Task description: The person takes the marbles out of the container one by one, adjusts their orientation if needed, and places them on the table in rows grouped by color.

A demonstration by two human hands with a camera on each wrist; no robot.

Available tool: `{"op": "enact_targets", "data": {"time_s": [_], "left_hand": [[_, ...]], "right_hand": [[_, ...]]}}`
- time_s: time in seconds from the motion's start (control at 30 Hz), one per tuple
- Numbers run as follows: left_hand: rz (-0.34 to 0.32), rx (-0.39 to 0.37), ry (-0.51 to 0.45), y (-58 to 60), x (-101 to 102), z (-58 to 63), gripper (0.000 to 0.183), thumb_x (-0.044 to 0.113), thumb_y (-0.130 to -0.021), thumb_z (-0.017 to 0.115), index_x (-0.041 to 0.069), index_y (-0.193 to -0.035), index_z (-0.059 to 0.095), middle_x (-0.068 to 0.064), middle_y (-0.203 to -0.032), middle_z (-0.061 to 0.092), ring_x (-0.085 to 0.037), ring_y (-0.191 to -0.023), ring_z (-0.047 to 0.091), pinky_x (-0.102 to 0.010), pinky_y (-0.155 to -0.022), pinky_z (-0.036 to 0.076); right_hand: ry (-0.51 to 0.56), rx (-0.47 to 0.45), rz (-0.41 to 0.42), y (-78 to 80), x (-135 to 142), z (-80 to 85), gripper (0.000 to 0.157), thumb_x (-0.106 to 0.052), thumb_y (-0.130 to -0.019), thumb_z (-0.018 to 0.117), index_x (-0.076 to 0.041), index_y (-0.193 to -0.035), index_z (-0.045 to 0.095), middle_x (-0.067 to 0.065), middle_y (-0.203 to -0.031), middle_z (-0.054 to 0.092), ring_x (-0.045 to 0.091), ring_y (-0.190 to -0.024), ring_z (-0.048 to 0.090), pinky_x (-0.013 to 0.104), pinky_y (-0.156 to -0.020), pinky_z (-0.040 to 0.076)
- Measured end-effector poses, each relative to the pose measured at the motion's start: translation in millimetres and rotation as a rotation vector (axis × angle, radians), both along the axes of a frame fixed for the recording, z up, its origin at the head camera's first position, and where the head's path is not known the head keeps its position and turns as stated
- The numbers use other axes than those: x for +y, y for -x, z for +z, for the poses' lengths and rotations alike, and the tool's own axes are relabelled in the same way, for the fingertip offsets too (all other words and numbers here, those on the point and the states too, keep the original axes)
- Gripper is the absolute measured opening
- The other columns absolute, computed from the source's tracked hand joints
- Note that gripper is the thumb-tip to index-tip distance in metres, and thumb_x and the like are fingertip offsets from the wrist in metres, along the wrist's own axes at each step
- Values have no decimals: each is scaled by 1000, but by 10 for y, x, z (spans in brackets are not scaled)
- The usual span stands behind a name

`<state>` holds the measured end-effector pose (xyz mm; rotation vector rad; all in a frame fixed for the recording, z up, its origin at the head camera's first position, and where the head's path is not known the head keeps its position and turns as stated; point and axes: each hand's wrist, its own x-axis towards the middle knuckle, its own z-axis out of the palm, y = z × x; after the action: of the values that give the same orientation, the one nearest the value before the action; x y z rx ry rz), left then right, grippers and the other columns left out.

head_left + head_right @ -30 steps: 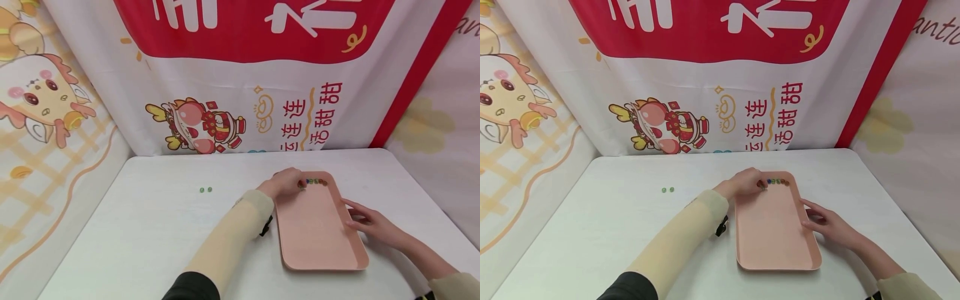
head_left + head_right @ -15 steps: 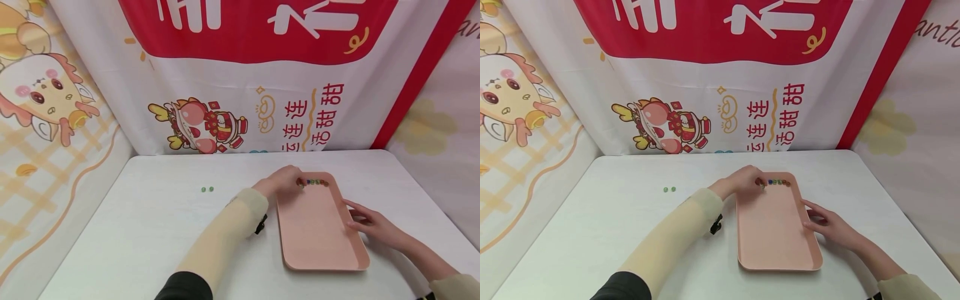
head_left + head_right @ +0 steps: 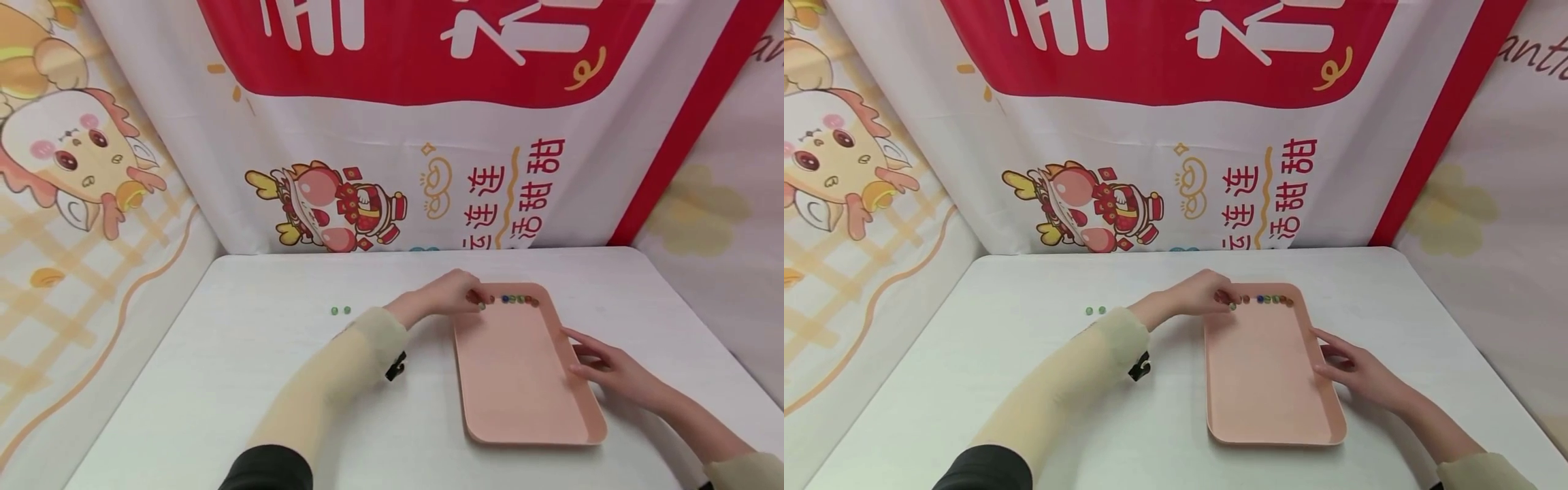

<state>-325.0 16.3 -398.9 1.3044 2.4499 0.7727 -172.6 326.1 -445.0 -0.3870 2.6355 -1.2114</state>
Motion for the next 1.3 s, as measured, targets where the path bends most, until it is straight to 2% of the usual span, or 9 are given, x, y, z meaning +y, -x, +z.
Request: {"op": "enact_targets", "data": {"time_s": [0.17,0.4,0.67,0.8,0.9,1.1,1.2,1.3], "left_hand": [[9,-9,-20,-25,-216,92,19,7,-89,70,5,-107,73,7,-91,65,-7,-82,58,-16,-72,48],[4,-46,-53,-54,-573,141,17,8,-89,70,4,-106,73,0,-98,69,-6,-87,61,-18,-79,49],[91,-80,-93,-22,-1011,163,20,8,-90,69,4,-110,72,5,-96,66,-8,-90,62,-20,-81,51],[124,-86,-120,-8,-1195,170,18,8,-90,69,7,-108,73,4,-97,67,-10,-90,62,-22,-81,52],[147,-93,-131,1,-1324,179,17,7,-90,69,10,-106,74,4,-97,68,-11,-90,63,-23,-81,52],[216,-76,-107,44,-1557,224,17,8,-89,70,12,-105,74,5,-97,69,-11,-90,63,-25,-81,53],[258,-78,-77,78,-1656,241,16,10,-89,71,13,-104,75,5,-96,69,-12,-89,63,-26,-80,53],[282,-86,-46,110,-1749,226,17,10,-89,72,9,-105,75,4,-94,70,-14,-87,64,-28,-79,53]], "right_hand": [[-7,0,-2,2,-3,6,71,-25,-93,66,-6,-151,30,30,-135,49,43,-115,54,41,-83,54],[-16,-7,-9,3,-15,5,72,-27,-93,66,-6,-151,30,28,-134,50,42,-115,54,38,-82,54],[-15,3,-3,13,-21,24,71,-25,-93,66,-6,-151,30,29,-134,50,43,-116,54,40,-82,54],[-17,5,5,15,-17,28,71,-25,-93,66,-5,-151,30,29,-134,50,42,-114,55,35,-80,54],[-19,16,14,17,-8,29,70,-24,-93,66,-4,-150,31,28,-134,51,34,-112,57,27,-79,53],[-7,54,28,17,18,10,69,-23,-92,68,-4,-149,34,26,-132,53,-1,-105,55,23,-78,51],[0,57,31,16,24,9,69,-22,-92,68,-4,-149,34,26,-132,53,-6,-103,54,23,-78,51],[4,51,30,12,25,12,69,-22,-92,68,-4,-149,34,26,-132,52,-6,-104,53,23,-78,51]]}}
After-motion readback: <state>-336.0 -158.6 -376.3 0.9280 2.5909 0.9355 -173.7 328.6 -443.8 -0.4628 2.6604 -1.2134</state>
